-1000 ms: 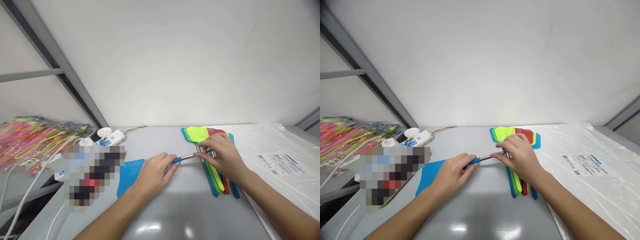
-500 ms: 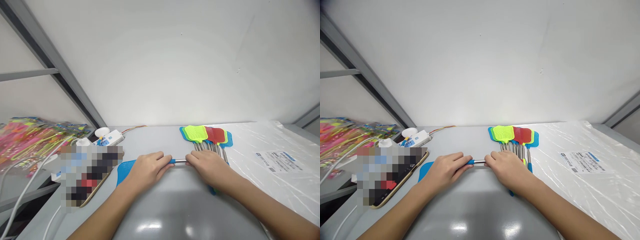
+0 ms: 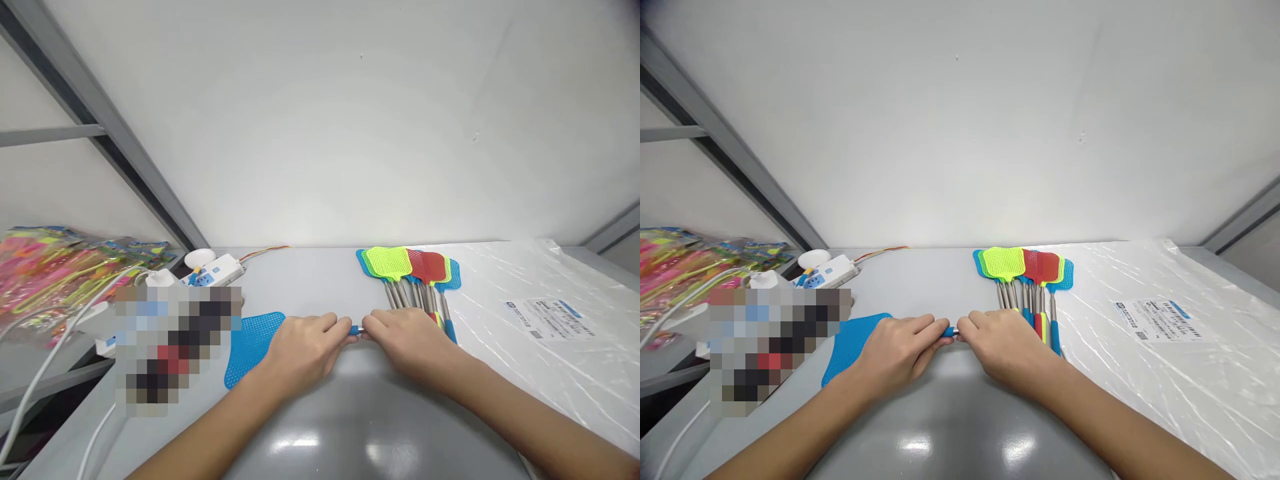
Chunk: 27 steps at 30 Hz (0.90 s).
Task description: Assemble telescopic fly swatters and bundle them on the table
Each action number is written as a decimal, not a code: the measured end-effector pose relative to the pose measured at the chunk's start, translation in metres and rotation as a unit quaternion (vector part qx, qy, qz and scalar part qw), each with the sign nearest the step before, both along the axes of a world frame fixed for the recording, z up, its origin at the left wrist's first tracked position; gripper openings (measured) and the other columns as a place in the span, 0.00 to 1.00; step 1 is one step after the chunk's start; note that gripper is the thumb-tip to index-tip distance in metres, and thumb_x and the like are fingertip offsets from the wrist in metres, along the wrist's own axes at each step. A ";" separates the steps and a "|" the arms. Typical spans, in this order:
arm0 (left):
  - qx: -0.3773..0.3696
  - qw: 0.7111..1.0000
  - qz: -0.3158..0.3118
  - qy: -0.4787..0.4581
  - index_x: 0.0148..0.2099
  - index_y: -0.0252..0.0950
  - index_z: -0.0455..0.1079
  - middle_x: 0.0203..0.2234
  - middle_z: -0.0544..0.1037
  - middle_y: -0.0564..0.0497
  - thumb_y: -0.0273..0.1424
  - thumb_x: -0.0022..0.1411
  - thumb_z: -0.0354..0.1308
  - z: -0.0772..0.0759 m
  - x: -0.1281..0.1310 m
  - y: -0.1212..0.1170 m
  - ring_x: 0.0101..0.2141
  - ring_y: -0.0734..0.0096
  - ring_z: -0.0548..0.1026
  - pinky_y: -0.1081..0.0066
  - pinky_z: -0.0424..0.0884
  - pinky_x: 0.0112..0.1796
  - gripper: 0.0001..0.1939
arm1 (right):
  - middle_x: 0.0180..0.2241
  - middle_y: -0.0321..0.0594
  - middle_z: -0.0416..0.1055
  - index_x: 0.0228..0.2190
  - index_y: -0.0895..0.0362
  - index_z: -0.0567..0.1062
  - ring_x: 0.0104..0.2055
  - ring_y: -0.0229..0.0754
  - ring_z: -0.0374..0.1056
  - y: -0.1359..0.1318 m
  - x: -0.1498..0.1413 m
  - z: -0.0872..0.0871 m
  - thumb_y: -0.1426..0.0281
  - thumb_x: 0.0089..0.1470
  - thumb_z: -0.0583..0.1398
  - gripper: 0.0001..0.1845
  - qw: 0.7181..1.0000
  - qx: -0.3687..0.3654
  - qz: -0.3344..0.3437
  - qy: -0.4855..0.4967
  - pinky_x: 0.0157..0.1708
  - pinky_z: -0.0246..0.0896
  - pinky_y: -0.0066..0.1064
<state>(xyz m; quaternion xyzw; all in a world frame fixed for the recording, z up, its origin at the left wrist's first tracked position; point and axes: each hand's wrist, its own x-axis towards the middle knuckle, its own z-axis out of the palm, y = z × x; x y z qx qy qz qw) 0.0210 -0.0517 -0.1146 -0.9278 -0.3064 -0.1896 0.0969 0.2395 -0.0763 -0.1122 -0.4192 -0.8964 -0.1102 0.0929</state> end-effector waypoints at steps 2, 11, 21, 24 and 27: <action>0.003 1.000 0.003 -0.007 0.34 0.37 0.65 0.20 0.68 0.55 0.36 0.71 0.44 0.000 0.001 -0.001 0.19 0.74 0.66 0.69 0.45 0.20 0.15 | 0.25 0.33 0.66 0.30 0.54 0.64 0.21 0.38 0.58 0.000 -0.002 0.001 0.75 0.59 0.53 0.06 1.000 -0.007 -0.004 -0.006 0.21 0.33 0.32; 0.044 0.999 -0.003 -0.005 0.37 0.37 0.69 0.20 0.69 0.55 0.37 0.71 0.44 0.003 0.003 0.000 0.18 0.73 0.67 0.69 0.46 0.19 0.16 | 0.24 0.33 0.66 0.29 0.55 0.64 0.20 0.38 0.58 -0.004 -0.004 0.008 0.72 0.62 0.52 0.08 1.000 -0.012 -0.020 -0.013 0.20 0.33 0.32; 0.072 0.990 -0.022 -0.121 0.52 0.34 0.66 0.29 0.75 0.51 0.42 0.68 0.51 0.022 -0.019 0.016 0.28 0.72 0.72 0.73 0.64 0.29 0.19 | 0.27 0.36 0.70 0.32 0.55 0.67 0.27 0.38 0.63 0.006 0.004 0.010 0.67 0.67 0.48 0.13 0.993 0.063 -0.025 0.094 0.24 0.42 0.30; -0.024 0.994 0.020 -0.109 0.46 0.35 0.68 0.33 0.74 0.50 0.42 0.70 0.45 0.027 -0.033 0.023 0.29 0.72 0.71 0.73 0.64 0.30 0.17 | 0.28 0.36 0.70 0.32 0.55 0.68 0.27 0.39 0.64 0.009 0.009 0.005 0.67 0.67 0.48 0.13 0.994 0.052 -0.043 0.088 0.24 0.42 0.29; -0.098 0.990 0.032 -0.092 0.39 0.37 0.67 0.30 0.73 0.52 0.39 0.72 0.41 0.029 -0.036 0.024 0.28 0.73 0.69 0.73 0.62 0.29 0.16 | 0.28 0.36 0.71 0.33 0.55 0.68 0.27 0.39 0.64 0.012 0.013 0.005 0.66 0.66 0.49 0.12 0.993 0.050 -0.057 0.090 0.23 0.42 0.29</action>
